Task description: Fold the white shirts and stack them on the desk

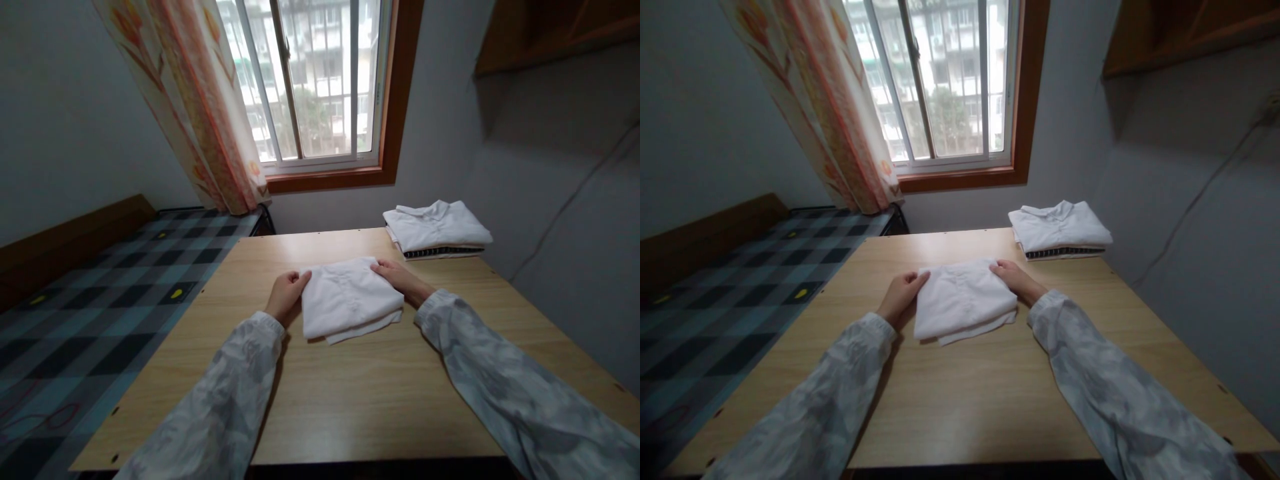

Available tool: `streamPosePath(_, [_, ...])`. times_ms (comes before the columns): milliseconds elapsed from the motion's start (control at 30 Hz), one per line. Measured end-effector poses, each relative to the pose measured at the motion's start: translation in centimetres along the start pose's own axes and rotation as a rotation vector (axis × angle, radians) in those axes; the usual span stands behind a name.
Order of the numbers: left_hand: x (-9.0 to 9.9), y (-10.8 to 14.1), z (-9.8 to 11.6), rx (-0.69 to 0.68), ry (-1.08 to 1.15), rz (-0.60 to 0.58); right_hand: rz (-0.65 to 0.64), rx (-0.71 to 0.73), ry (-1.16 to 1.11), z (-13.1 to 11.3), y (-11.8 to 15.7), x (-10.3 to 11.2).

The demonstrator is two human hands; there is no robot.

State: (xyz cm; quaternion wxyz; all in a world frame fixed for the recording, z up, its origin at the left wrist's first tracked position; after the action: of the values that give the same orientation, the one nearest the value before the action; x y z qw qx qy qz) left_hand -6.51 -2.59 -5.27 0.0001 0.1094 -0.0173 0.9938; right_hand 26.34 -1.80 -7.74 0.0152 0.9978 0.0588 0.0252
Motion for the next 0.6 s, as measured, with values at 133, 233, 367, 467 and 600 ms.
streamPosePath(133, [-0.5,0.2,0.0,-0.080,0.031,-0.031,-0.030,-0.034,0.079,0.0,-0.6,0.1])
streamPosePath(233, [-0.5,0.2,-0.3,-0.102,-0.011,-0.009,-0.005,0.054,0.084,-0.2,-0.6,0.0])
streamPosePath(367, [-0.3,-0.3,-1.0,-0.108,-0.126,0.049,0.021,0.149,0.110,-0.2,-0.5,-0.4])
streamPosePath(467, [-0.6,-0.6,-1.6,-0.120,-0.098,0.073,0.020,0.150,0.121,0.1,-0.8,-0.5])
streamPosePath(600, [-1.4,-0.7,-2.0,-0.049,0.096,0.019,0.072,0.057,0.210,0.1,-1.6,0.4])
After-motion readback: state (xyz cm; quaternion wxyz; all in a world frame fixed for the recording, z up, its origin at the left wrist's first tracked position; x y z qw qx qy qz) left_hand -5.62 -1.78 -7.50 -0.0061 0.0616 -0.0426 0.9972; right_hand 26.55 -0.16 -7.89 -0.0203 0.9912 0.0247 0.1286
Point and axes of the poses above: each hand's wrist, its own y-axis away from the middle knuckle, its own x-axis out of the back of the hand, z = x × y, the point moved 1 cm from there along -y, towards the middle knuckle, and after that the axes turned 4 degrees about x, right-handed, at the moved point
